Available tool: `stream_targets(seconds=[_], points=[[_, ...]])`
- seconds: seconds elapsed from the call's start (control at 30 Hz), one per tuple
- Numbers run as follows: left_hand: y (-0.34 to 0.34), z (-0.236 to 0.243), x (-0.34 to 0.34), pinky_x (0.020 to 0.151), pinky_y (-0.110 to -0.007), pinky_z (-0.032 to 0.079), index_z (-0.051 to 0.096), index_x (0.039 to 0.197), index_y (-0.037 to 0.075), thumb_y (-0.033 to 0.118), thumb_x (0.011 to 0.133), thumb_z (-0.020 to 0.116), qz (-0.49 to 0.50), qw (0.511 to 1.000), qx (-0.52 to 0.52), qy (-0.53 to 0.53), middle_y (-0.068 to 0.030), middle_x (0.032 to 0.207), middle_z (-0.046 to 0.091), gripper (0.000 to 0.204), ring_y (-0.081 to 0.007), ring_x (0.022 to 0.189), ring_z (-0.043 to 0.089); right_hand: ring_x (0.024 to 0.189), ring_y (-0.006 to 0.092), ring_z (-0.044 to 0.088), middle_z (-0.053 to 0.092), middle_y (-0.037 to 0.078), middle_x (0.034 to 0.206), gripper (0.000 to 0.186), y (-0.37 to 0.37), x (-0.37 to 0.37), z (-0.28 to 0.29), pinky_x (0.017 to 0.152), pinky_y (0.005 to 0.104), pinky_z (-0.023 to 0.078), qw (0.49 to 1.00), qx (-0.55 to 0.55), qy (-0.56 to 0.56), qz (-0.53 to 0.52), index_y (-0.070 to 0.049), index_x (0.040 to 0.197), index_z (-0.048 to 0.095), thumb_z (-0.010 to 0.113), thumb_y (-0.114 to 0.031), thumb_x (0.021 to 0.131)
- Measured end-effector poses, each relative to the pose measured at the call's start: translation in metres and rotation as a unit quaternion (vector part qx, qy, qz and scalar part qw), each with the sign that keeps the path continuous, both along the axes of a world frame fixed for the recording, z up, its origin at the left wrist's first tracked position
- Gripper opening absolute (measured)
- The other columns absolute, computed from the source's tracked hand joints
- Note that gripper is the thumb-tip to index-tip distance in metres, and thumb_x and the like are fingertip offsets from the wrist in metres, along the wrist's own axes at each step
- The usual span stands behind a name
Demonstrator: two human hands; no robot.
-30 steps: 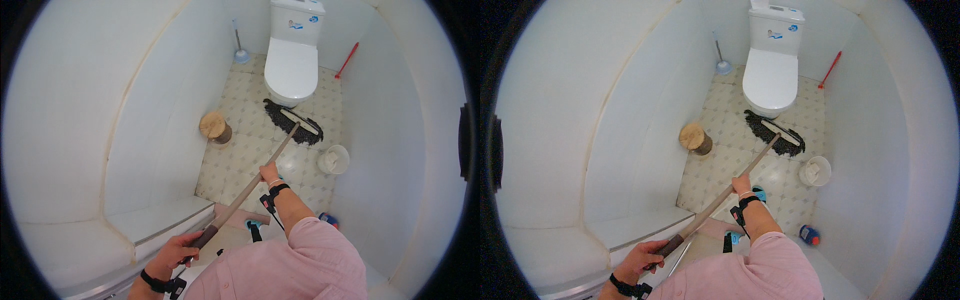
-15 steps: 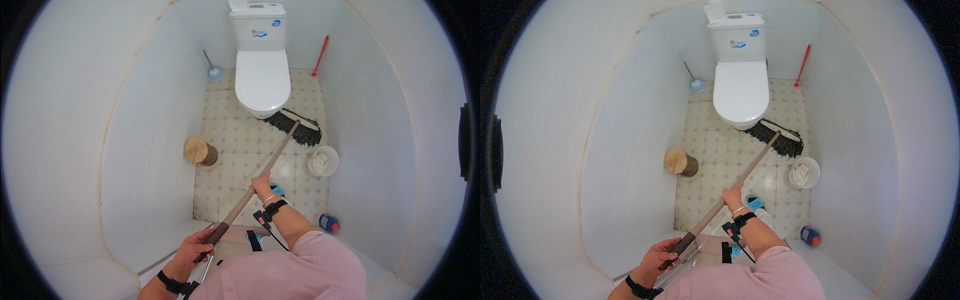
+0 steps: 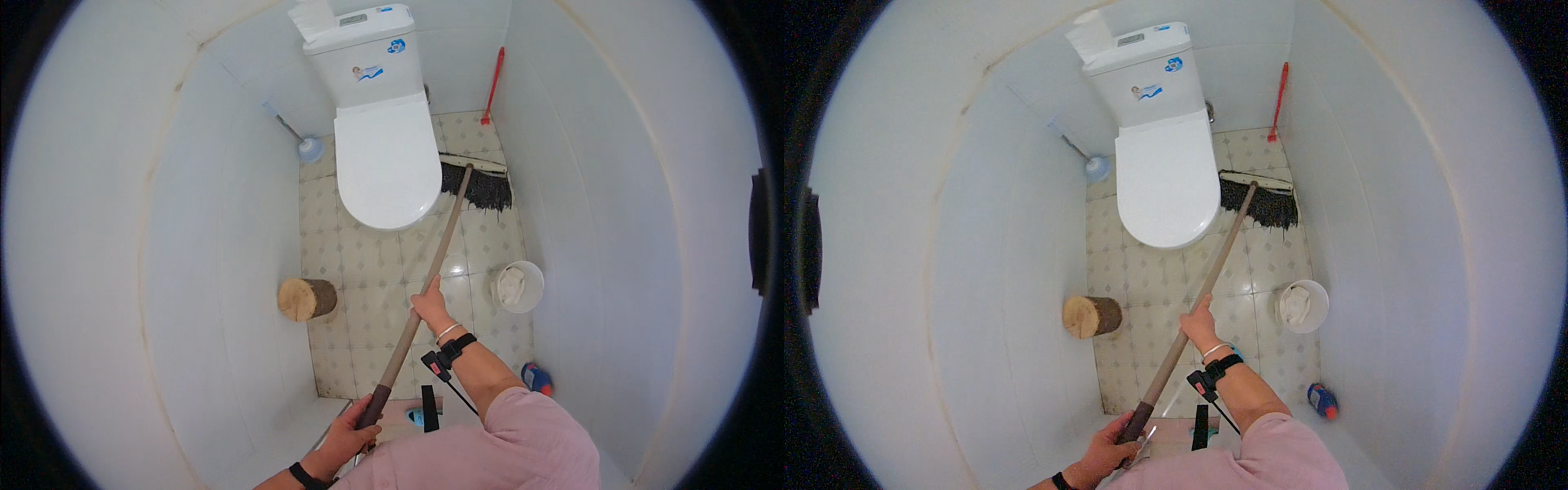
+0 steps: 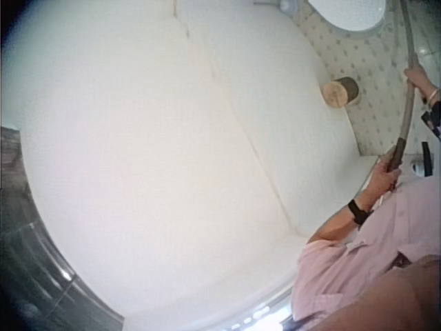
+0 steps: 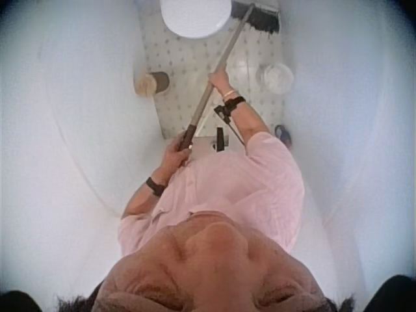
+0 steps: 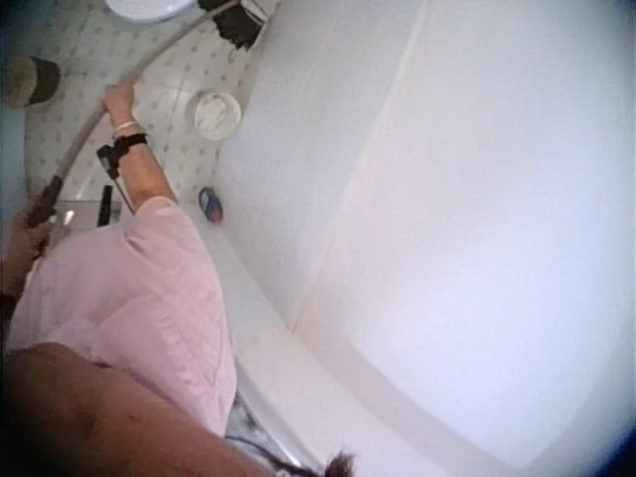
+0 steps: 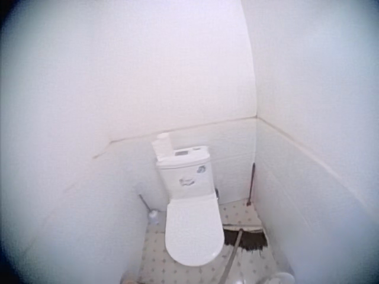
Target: The person is using a long-handled cleaning brush to scrub the inside and surround of a squat toilet and a western-style toilet.
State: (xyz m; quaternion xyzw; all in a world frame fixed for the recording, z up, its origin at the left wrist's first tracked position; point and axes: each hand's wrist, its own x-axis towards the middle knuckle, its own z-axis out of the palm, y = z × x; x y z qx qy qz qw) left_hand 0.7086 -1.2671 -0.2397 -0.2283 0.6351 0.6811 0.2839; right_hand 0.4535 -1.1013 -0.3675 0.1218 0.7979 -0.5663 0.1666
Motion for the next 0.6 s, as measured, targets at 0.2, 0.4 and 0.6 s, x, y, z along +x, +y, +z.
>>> stream_targets(seconds=[0.2, 0.4, 0.6], points=[[0.011, -0.055, -0.016, 0.046, -0.023, 0.04, 0.031, 0.134, 0.009, -0.001, 0.076, 0.057, -0.009, 1.0, 0.005, 0.014, -0.0046, 0.097, 0.057, 0.064, -0.009, 0.062, 0.049, 0.06, 0.0266, 0.06, 0.056, 0.025, 0.092, 0.084, 0.004, -0.031, -0.08, 0.055, 0.0329, 0.05, 0.995, 0.019, 0.081, -0.046, 0.001, 0.136, -0.003, 0.051, -0.006, 0.071], [0.001, -0.068, -0.02, 0.044, -0.023, 0.039, 0.027, 0.136, 0.011, 0.004, 0.078, 0.058, -0.036, 0.997, -0.024, 0.071, -0.0039, 0.087, 0.056, 0.066, -0.0096, 0.057, 0.047, 0.058, 0.028, 0.061, 0.058, 0.025, 0.083, 0.081, 0.0, -0.052, -0.087, 0.049, 0.0341, 0.05, 0.99, 0.082, 0.109, -0.043, 0.002, 0.136, -0.003, 0.048, -0.005, 0.072], [-0.025, -0.037, -0.004, 0.04, -0.022, 0.04, 0.028, 0.135, 0.012, 0.007, 0.077, 0.058, -0.034, 0.998, -0.001, 0.055, -0.0034, 0.086, 0.055, 0.066, -0.0095, 0.057, 0.049, 0.058, 0.0307, 0.06, 0.058, 0.025, 0.082, 0.082, -0.027, -0.026, -0.008, 0.044, 0.0373, 0.049, 0.992, 0.125, 0.005, -0.016, -0.001, 0.136, -0.005, 0.048, -0.006, 0.074]])
